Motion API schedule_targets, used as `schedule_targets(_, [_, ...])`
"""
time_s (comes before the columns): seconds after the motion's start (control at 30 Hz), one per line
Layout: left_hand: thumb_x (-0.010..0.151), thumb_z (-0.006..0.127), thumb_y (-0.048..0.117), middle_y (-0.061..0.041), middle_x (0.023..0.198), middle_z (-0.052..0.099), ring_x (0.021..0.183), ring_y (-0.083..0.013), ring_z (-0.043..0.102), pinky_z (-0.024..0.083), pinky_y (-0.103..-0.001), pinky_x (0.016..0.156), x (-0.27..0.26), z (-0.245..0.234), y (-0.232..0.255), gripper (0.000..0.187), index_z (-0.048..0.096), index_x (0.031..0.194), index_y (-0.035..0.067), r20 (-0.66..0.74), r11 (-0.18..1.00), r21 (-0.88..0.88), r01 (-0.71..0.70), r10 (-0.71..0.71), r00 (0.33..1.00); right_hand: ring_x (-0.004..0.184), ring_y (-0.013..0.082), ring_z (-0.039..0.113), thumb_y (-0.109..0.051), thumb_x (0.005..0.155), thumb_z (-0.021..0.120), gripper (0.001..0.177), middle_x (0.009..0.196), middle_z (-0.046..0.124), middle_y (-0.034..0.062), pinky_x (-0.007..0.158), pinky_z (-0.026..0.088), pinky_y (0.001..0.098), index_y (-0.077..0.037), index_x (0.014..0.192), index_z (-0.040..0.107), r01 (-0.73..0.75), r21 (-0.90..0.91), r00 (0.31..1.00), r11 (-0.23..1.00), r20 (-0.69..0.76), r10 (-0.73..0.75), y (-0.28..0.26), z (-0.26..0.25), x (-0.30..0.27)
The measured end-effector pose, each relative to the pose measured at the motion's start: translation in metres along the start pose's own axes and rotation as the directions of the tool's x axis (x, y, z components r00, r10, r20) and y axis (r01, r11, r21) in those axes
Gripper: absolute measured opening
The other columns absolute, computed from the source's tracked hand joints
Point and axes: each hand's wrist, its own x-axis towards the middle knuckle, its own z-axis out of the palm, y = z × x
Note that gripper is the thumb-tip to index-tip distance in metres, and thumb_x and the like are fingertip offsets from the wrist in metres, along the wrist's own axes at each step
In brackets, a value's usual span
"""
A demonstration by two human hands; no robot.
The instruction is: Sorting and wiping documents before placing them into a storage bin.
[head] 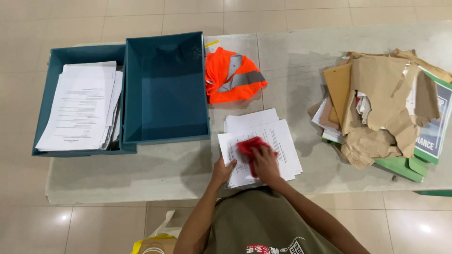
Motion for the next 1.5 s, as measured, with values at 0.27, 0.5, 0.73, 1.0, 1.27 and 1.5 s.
schedule_targets(0.27, [0.087,0.07,0.021,-0.022,0.112,0.075,0.104,-0.0381,0.072,0.056,-0.043,0.09,0.01,0.006,-0.037,0.039,0.068,0.121,0.003,-0.019,0.992,0.065,-0.11,0.112,0.994,0.125,0.043,0.045,-0.021,0.086,0.071,0.054,0.14,0.049,0.0183,0.107,0.04,0.0537,-0.012,0.138,0.059,0.155,0.086,0.981,0.984,0.103,-0.163,0.008,-0.013,-0.008])
schedule_targets(0.5, [0.093,0.071,0.032,-0.018,0.108,0.077,0.1,-0.0299,0.075,0.057,-0.039,0.086,0.002,-0.002,-0.004,0.04,0.066,0.119,0.003,0.033,0.997,-0.077,0.027,-0.024,0.999,0.125,0.0433,0.045,-0.019,0.088,0.067,0.052,0.14,0.051,0.0171,0.109,0.043,0.0511,-0.011,0.139,0.061,-0.14,0.063,0.986,0.988,-0.084,0.145,0.034,-0.02,0.011])
schedule_targets(0.73, [0.095,0.061,0.021,-0.023,0.106,0.077,0.1,-0.036,0.075,0.056,-0.042,0.088,0.019,0.022,-0.092,0.031,0.068,0.118,0.001,-0.019,0.999,0.023,-0.024,0.025,1.0,0.135,0.042,0.04,-0.025,0.091,0.068,0.064,0.146,0.044,0.021,0.109,0.038,0.0544,-0.009,0.149,0.048,0.175,-0.035,0.962,0.984,0.218,-0.164,-0.017,-0.005,0.004])
schedule_targets(1.0, [0.102,0.059,0.038,-0.026,0.105,0.074,0.098,-0.0423,0.072,0.055,-0.046,0.084,0.005,0.006,-0.033,0.042,0.064,0.122,0.001,-0.049,0.999,0.021,-0.037,0.038,0.998,0.123,0.0407,0.048,-0.021,0.089,0.067,0.058,0.14,0.052,0.0162,0.108,0.043,0.0493,-0.013,0.145,0.055,0.122,-0.069,0.989,0.99,0.086,-0.116,0.078,-0.023,-0.028])
schedule_targets(1.27, [0.1,0.056,0.033,-0.024,0.101,0.076,0.096,-0.04,0.075,0.056,-0.044,0.084,0.009,0.009,-0.05,0.038,0.068,0.12,0.002,0.009,1.0,0.026,-0.01,0.01,1.0,0.129,0.0384,0.047,-0.024,0.088,0.068,0.061,0.137,0.051,0.0194,0.111,0.041,0.05,-0.006,0.144,0.052,0.116,-0.111,0.99,0.987,0.088,-0.107,0.003,-0.009,0.02])
schedule_targets(1.5, [0.104,0.055,0.041,-0.025,0.111,0.074,0.102,-0.0381,0.072,0.055,-0.045,0.088,0.005,0.003,-0.023,0.047,0.063,0.127,0.001,-0.004,1.0,0.007,-0.009,0.009,1.0,0.132,0.0408,0.046,-0.033,0.084,0.073,0.069,0.14,0.05,0.0194,0.111,0.039,0.0507,-0.014,0.147,0.049,0.426,-0.051,0.883,0.903,0.241,-0.403,0.04,-0.038,-0.037])
